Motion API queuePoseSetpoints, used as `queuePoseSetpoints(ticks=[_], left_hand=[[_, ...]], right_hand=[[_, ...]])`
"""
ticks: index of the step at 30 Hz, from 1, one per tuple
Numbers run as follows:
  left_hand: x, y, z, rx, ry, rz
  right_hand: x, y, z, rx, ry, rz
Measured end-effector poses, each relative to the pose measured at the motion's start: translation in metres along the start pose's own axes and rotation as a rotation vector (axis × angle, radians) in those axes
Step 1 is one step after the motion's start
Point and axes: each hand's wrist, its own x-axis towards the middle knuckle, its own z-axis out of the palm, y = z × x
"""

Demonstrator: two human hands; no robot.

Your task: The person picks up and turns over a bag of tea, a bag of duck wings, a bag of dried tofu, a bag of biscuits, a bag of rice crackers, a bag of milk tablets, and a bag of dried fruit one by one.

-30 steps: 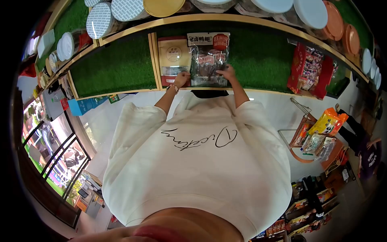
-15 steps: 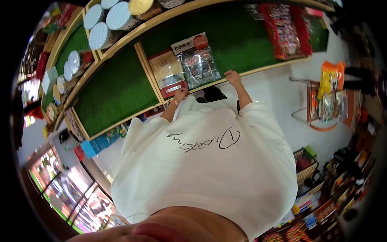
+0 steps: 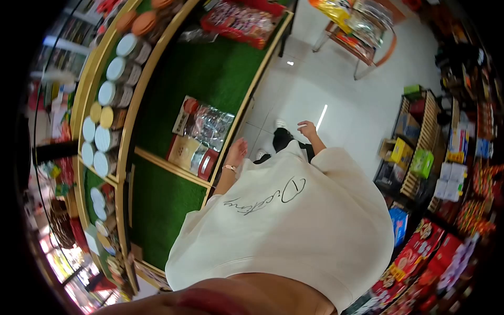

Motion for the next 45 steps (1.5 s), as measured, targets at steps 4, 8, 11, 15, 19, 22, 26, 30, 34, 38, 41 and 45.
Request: queuePoseSetpoints(ticks=[4,8,11,15,19,22,26,30,34,38,41,45], left_hand=[[0.022,0.000,0.061,0.222,-0.078,-0.006],[0.075,-0.017,0.108,0.115,-0.105,-0.235],[0.095,-0.031,0.179,0.300,-0.116,-0.321],[0.131,-0.053,0.292,0.354,-0.217,-0.321],[0.156,-0.070,0.393,0.369,-0.308,-0.299],[0.162,-0.078,0.447,0.385,-0.337,-0.302],[0.179,-0.078,0.486,0.388,-0.328,-0.329],[0.224,-0.067,0.502,0.337,-0.266,-0.360],[0.288,-0.041,0.511,0.348,-0.098,-0.351],[0.355,-0.004,0.540,0.473,0.061,-0.306],[0.407,0.025,0.570,0.644,0.144,-0.218],[0.455,0.062,0.640,0.887,0.058,-0.114]], right_hand=[[-0.004,0.030,-0.032,0.161,0.127,-0.101],[0.000,0.053,-0.080,0.377,0.192,-0.208],[-0.008,0.070,-0.142,0.446,0.301,-0.147],[0.002,0.115,-0.226,0.499,0.477,-0.050],[0.021,0.154,-0.292,0.566,0.539,-0.044],[0.030,0.154,-0.326,0.575,0.558,0.004],[0.045,0.141,-0.352,0.640,0.541,0.034],[0.076,0.125,-0.373,0.711,0.503,0.062],[0.124,0.103,-0.404,0.746,0.490,0.114],[0.187,0.096,-0.446,0.708,0.519,0.190],[0.220,0.066,-0.486,0.663,0.550,0.304],[0.280,0.016,-0.538,0.608,0.569,0.250]])
